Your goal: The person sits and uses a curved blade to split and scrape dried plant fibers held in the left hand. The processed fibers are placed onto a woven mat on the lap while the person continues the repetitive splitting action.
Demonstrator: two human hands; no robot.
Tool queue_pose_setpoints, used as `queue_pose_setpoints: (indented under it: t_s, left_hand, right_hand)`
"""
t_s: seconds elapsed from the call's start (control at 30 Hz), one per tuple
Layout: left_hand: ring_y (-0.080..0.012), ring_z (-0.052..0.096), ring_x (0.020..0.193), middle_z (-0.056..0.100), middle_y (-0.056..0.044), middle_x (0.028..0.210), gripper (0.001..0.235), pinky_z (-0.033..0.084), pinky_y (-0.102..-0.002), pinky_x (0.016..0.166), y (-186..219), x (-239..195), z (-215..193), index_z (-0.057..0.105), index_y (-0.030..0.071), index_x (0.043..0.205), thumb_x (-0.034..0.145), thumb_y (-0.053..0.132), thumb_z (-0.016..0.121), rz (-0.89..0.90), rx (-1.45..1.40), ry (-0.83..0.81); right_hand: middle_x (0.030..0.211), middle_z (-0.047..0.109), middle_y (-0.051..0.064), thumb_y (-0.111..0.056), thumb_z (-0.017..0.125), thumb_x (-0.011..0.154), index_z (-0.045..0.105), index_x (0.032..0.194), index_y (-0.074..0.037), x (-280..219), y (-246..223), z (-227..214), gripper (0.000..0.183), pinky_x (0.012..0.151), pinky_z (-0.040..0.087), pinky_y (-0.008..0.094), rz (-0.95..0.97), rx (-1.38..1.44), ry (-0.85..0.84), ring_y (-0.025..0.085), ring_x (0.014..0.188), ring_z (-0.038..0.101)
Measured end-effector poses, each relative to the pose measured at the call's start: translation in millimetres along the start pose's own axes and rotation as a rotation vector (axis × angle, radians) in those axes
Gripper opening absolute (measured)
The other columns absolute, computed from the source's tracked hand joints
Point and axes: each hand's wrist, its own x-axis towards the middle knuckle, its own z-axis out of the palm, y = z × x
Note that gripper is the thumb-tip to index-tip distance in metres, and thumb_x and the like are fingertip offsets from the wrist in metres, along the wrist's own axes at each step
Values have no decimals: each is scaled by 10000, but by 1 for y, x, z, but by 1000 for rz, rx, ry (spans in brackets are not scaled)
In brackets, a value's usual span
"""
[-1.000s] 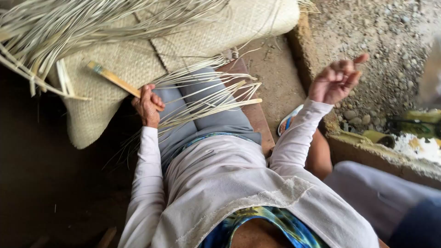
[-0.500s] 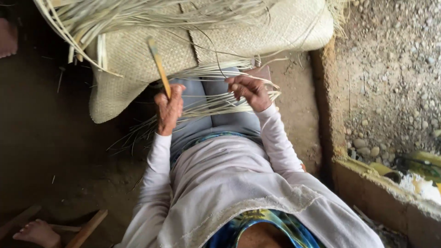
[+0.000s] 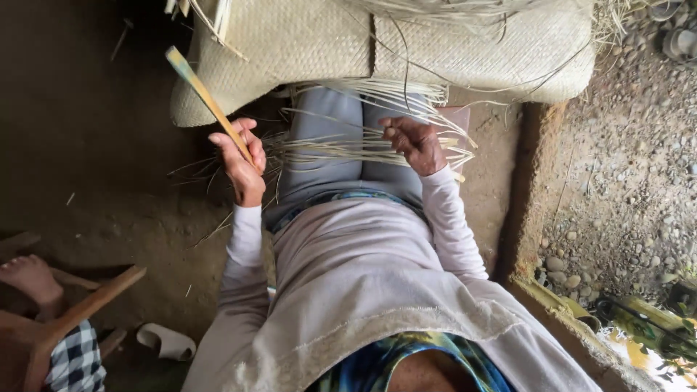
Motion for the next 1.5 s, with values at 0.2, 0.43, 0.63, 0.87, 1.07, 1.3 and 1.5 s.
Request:
queue_pose_setpoints:
  t_s: [0.2, 0.43, 0.63, 0.87, 1.07, 1.3, 1.5]
  left_hand:
    - [-39, 341, 354, 352, 50, 480, 371, 261, -156, 322, -36, 8, -7, 557, 108, 877, 943, 439, 403, 111, 42, -119]
    - [-108, 409, 369, 455, -54, 459, 191, 343, -199, 385, -42, -34, 55, 548, 88, 832, 937, 233, 483, 86, 52, -421]
    - [-119, 518, 412, 530, -46, 503, 167, 436, -222, 437, -44, -42, 65, 601, 74, 847, 917, 206, 527, 190, 332, -539]
    - [-138, 569, 419, 574, -81, 524, 260, 459, -232, 399, -31, -45, 65, 571, 60, 759, 929, 247, 508, 28, 382, -634]
    - [-141, 614, 465, 617, -92, 556, 317, 498, -231, 424, -14, -50, 62, 599, 66, 718, 904, 308, 514, -171, 420, -745]
    - [-217, 614, 639, 597, -69, 604, 348, 489, -345, 645, -37, 9, 36, 579, 93, 758, 870, 397, 452, 60, 778, -451]
    - [-263, 602, 805, 569, -108, 930, 410, 498, -379, 599, -9, 116, 17, 478, 94, 1014, 850, 453, 588, 740, 948, 351]
  right_hand:
    - [727, 644, 142, -85, 557, 922, 625, 1027, 64, -5, 3, -6, 195, 516, 497, 212, -10, 39, 9, 117, 574, 559]
    - [974, 632, 188, -187, 514, 938, 586, 1098, 40, 4, -49, 50, 287, 725, 495, 344, -65, 124, -151, 211, 870, 566]
    - [714, 642, 169, -171, 484, 939, 575, 1018, 39, 5, -73, 61, 242, 681, 459, 255, -13, 422, -178, 217, 658, 636]
    - [671, 643, 188, -136, 508, 906, 589, 1027, 75, 3, -46, 62, 257, 643, 478, 236, 89, 607, -50, 222, 623, 653]
    - [860, 664, 161, -173, 536, 889, 566, 1112, 42, 2, -34, 56, 312, 719, 506, 291, 183, 715, 73, 197, 790, 656]
    - [586, 526, 153, -152, 435, 924, 420, 1166, -30, 11, -32, 32, 271, 426, 498, 283, -111, 899, 13, 238, 431, 568]
    - [659, 424, 66, -197, 603, 889, 512, 1106, -38, -4, -51, 28, 284, 402, 346, 222, -27, 853, 10, 137, 516, 411]
